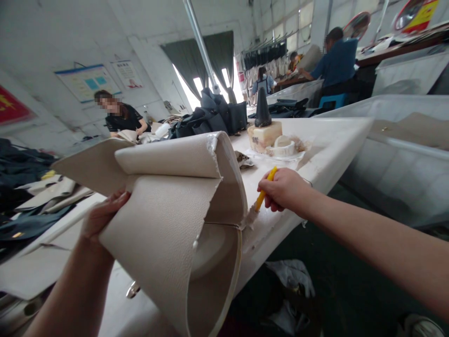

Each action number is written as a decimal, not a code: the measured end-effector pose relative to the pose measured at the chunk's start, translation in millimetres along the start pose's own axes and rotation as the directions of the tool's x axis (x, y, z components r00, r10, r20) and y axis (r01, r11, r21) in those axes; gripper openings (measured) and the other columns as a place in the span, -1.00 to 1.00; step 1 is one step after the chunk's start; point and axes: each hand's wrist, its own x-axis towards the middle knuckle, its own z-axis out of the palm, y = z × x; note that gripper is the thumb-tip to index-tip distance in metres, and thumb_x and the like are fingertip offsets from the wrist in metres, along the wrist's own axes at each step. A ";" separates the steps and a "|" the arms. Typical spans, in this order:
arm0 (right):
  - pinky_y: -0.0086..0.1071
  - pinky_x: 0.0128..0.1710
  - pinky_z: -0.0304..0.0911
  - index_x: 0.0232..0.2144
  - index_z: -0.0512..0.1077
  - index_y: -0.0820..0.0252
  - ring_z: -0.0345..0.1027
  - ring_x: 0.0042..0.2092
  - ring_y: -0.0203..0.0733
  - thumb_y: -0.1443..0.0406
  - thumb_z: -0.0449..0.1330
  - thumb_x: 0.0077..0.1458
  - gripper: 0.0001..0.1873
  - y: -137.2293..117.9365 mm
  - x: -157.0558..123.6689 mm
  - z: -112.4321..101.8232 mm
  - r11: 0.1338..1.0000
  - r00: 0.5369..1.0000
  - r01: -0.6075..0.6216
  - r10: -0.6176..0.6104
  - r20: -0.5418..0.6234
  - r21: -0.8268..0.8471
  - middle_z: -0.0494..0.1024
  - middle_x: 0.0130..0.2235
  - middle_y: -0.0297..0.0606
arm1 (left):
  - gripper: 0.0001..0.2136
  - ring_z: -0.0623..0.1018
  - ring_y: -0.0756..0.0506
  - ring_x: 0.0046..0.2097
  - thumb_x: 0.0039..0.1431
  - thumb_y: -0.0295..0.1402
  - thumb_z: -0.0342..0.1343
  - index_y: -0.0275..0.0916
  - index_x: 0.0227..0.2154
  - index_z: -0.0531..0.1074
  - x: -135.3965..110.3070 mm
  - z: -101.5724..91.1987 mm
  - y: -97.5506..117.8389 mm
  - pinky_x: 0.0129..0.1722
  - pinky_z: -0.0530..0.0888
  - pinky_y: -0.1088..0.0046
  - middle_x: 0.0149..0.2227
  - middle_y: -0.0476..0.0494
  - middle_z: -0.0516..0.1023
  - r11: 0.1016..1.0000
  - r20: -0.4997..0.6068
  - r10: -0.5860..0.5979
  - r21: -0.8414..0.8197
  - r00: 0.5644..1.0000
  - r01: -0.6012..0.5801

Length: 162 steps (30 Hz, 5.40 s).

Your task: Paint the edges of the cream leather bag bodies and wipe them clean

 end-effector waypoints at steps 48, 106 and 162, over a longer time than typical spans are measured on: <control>-0.66 -0.79 -0.04 -0.50 0.39 0.30 0.08 -0.76 -0.45 0.43 -0.01 0.22 -0.72 10.0 -11.0 -11.3 0.967 0.999 -0.048 0.048 0.006 0.250 0.34 -0.73 -0.33 | -0.82 0.59 -0.04 -0.51 -0.05 -0.44 0.27 -0.23 -0.31 0.57 0.0 -8.4 -4.6 -0.49 0.55 0.59 -0.45 -0.03 0.63 0.997 0.129 0.035 0.058 0.991 -0.043; -0.47 -0.66 0.24 -0.46 0.36 0.16 0.30 -0.66 -0.24 0.21 0.06 0.08 -0.82 35.7 -133.8 63.5 0.941 0.909 0.299 -0.331 -0.253 -0.155 0.43 -0.65 -0.37 | -0.70 0.59 -0.12 -0.46 -0.24 -0.37 0.38 -0.33 -0.38 0.49 -13.5 -32.2 -27.7 -0.39 0.55 0.40 -0.44 -0.15 0.62 0.999 0.168 0.041 -0.043 0.985 -0.034; -0.49 -0.72 0.18 -0.42 0.40 0.22 0.28 -0.71 -0.27 0.01 0.06 0.02 -0.62 53.5 -158.0 76.0 0.921 0.895 0.384 -0.390 -0.215 -0.073 0.44 -0.67 -0.33 | -0.69 0.61 -0.24 -0.25 -0.23 -0.41 0.37 -0.35 -0.31 0.57 -37.5 -25.9 11.3 -0.14 0.52 0.23 -0.33 -0.25 0.64 0.970 0.255 -0.054 0.241 0.965 -0.009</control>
